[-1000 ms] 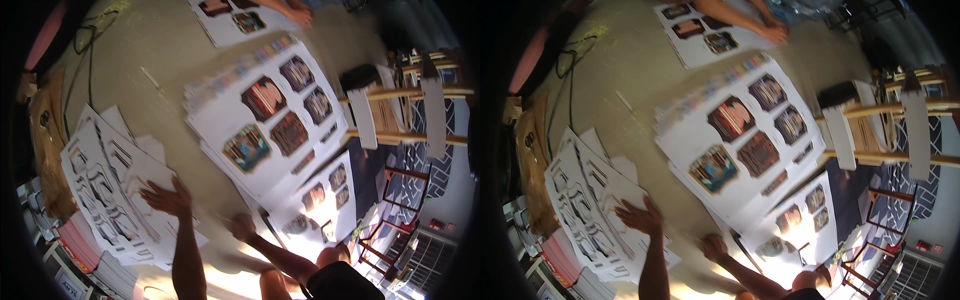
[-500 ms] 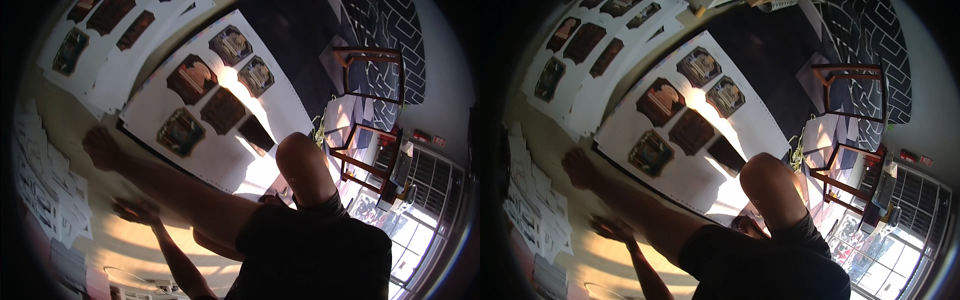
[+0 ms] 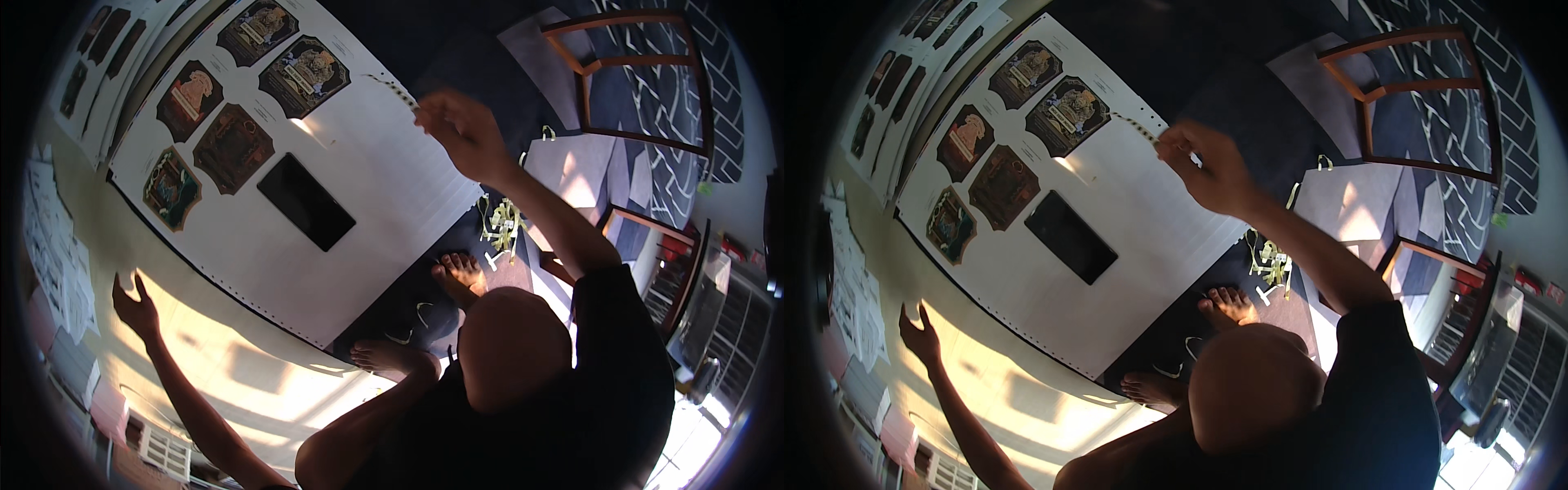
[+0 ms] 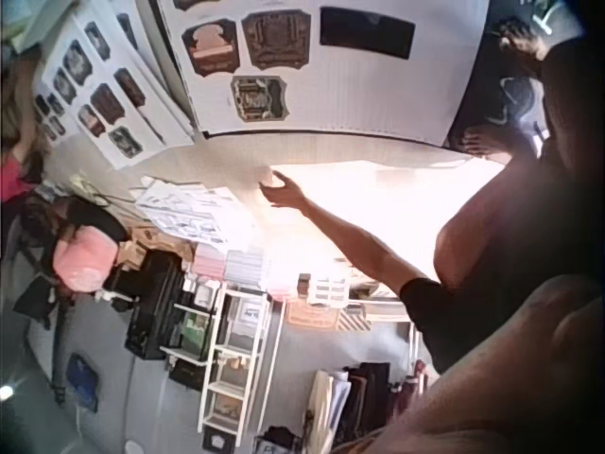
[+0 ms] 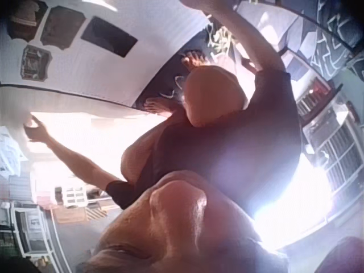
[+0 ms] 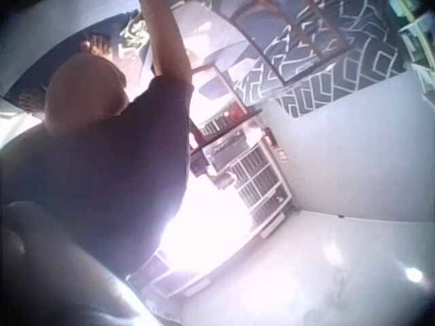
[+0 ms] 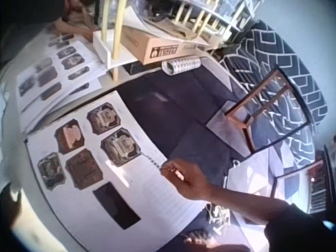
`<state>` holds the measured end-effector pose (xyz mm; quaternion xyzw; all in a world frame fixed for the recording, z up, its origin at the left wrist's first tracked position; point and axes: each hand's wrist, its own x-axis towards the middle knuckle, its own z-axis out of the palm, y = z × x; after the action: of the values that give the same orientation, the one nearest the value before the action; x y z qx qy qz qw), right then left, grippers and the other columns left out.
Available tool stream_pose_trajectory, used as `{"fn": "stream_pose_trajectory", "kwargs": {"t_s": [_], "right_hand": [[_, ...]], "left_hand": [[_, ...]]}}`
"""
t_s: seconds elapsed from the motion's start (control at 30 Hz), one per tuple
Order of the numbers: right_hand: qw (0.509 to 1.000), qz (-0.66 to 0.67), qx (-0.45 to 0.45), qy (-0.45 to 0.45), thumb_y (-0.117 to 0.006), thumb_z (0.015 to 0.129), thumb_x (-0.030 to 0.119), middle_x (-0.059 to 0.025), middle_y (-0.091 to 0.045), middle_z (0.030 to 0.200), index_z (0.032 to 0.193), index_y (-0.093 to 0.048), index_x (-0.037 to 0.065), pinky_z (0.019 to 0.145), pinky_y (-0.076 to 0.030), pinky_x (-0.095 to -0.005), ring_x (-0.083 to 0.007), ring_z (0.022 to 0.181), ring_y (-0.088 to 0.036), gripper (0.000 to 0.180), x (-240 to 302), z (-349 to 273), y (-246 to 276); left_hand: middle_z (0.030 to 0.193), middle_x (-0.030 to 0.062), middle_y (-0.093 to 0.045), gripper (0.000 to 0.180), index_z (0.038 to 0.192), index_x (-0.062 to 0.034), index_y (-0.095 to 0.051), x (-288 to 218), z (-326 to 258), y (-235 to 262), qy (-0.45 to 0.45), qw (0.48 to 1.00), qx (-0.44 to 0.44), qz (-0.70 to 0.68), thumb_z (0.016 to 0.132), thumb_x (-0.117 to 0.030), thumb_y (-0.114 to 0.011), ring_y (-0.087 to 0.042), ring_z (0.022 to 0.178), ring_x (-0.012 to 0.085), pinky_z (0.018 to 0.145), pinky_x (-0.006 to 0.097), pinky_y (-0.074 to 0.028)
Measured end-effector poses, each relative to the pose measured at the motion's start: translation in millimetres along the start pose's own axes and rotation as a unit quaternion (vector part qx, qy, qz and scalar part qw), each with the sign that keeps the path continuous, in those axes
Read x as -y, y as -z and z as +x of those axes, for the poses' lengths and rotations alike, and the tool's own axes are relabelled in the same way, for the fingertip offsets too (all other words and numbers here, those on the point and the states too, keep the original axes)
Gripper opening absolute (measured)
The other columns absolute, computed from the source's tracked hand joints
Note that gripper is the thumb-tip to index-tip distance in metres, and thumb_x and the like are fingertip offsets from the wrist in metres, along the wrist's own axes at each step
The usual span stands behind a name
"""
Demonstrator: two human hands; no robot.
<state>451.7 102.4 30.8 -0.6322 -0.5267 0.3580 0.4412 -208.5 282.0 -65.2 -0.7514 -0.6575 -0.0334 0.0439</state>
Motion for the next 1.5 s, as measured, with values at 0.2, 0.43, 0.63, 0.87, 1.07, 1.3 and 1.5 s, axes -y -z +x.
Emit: {"fn": "stream_pose_trajectory", "kwargs": {"t_s": [0.2, 0.43, 0.63, 0.87, 1.07, 1.3, 1.5], "right_hand": [[0.950, 0.283, 0.057, -0.120, -0.063, 0.100, 0.007, -0.0095, -0.067, 0.093, 0.107, -0.062, -0.005, 0.077, -0.052, -0.0296, -0.0138, 0.084, -0.063, 0.013, 42, -69, -44], [0.965, 0.215, 0.099, 0.112, -0.065, 0.093, -0.002, -0.0119, -0.067, 0.086, 0.099, -0.066, -0.005, 0.071, -0.051, -0.0286, -0.0159, 0.077, -0.065, 0.007, 104, -87, -58], [0.962, 0.198, 0.104, 0.155, -0.065, 0.091, -0.003, -0.0131, -0.067, 0.082, 0.095, -0.066, -0.005, 0.066, -0.050, -0.0278, -0.0171, 0.072, -0.065, 0.005, 109, -105, -47], [0.946, 0.248, 0.187, 0.093, -0.059, 0.097, -0.003, -0.0130, -0.066, 0.090, 0.103, -0.064, -0.006, 0.074, -0.050, -0.0286, -0.0151, 0.080, -0.063, 0.008, 92, -117, -41], [0.947, 0.246, 0.190, 0.086, -0.058, 0.098, -0.003, -0.0124, -0.066, 0.089, 0.105, -0.064, -0.007, 0.073, -0.050, -0.0275, -0.0141, 0.079, -0.063, 0.010, 90, -122, -43], [0.968, 0.184, 0.104, 0.133, -0.069, 0.089, 0.005, -0.0160, -0.068, 0.099, 0.112, -0.064, -0.004, 0.083, -0.051, -0.0339, -0.0223, 0.092, -0.066, 0.025, 102, -115, -47], [0.960, 0.188, 0.139, 0.156, -0.068, 0.091, 0.005, -0.0154, -0.067, 0.103, 0.111, -0.065, -0.002, 0.086, -0.050, -0.0349, -0.0231, 0.097, -0.066, 0.022, 118, -96, -56]], "left_hand": [[0.116, 0.0137, -0.071, 0.025, 0.118, 0.0006, -0.067, -264, -78, 132, -0.034, 0.901, 0.129, -0.413, 0.096, -0.012, -0.068, -0.065, 0.109, 0.0215, 0.097, 0.035, -0.050], [0.113, 0.0157, -0.072, 0.032, 0.123, 0.0036, -0.065, -373, -126, 253, 0.111, 0.654, 0.213, -0.717, 0.102, -0.020, -0.063, -0.068, 0.110, 0.0219, 0.103, 0.038, -0.051], [0.114, 0.0159, -0.071, 0.022, 0.113, 0.0034, -0.067, -382, -130, 265, 0.153, 0.655, 0.176, -0.719, 0.102, -0.015, -0.061, -0.071, 0.107, 0.0260, 0.098, 0.041, -0.055], [0.117, 0.0174, -0.070, 0.018, 0.109, 0.0016, -0.069, -383, -141, 263, 0.162, 0.623, 0.189, -0.742, 0.103, -0.012, -0.058, -0.071, 0.108, 0.0271, 0.097, 0.043, -0.056], [0.117, 0.0178, -0.069, 0.016, 0.108, 0.0021, -0.069, -379, -145, 264, 0.153, 0.603, 0.185, -0.761, 0.100, -0.006, -0.059, -0.071, 0.107, 0.0286, 0.097, 0.044, -0.055], [0.115, 0.0175, -0.071, 0.018, 0.109, 0.0031, -0.069, -376, -151, 267, 0.142, 0.603, 0.193, -0.761, 0.098, -0.007, -0.060, -0.071, 0.105, 0.0272, 0.098, 0.043, -0.054], [0.116, 0.0169, -0.071, 0.017, 0.106, 0.0022, -0.071, -372, -160, 268, 0.138, 0.612, 0.196, -0.753, 0.098, -0.007, -0.059, -0.068, 0.109, 0.0229, 0.099, 0.041, -0.050]]}}
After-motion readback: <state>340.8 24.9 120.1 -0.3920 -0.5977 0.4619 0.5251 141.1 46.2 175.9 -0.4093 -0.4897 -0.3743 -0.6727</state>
